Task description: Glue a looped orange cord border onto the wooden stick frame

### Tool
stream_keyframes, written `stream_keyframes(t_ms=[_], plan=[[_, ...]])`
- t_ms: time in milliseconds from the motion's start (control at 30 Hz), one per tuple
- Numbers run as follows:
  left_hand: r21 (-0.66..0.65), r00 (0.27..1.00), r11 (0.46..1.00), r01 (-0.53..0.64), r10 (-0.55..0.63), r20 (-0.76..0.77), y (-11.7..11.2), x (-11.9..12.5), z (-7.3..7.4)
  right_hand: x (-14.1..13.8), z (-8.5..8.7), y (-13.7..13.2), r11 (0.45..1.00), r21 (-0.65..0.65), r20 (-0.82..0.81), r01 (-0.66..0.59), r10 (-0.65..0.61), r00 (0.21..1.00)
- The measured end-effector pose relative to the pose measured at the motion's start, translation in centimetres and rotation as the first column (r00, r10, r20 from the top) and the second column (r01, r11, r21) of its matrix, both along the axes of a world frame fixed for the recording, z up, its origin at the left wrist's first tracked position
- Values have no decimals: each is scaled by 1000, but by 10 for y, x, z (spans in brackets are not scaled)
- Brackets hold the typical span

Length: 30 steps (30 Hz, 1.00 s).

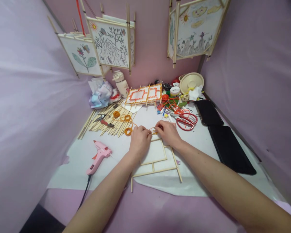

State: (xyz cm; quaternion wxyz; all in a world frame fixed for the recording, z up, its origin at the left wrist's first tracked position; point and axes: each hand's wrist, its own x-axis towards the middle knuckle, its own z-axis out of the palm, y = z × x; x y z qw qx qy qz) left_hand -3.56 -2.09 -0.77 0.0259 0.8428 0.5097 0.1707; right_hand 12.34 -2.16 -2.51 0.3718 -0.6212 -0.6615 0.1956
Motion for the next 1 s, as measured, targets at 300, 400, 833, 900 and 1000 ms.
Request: stream_keyframes(t_ms=[300,400,833,900,1000], plan=[[8,998,999,37,-37,49,4,4,-5,0,0,0,1000,-2,37,3,-3,999],[51,998,997,52,-55,44,4,4,-6,0,-1,0,1000,-3,38,-2,2,999],[95,994,995,37,-47,103,4,3,-13,0,0,-1,1000,0,48,1,-1,999],[88,993,996,28,-38,111,4,3,-13,0,0,-1,1000,-6,53,1,-1,999],[75,990,997,5,-16,143,3,2,-14,0,0,0,1000,-10,50,-1,1,999]])
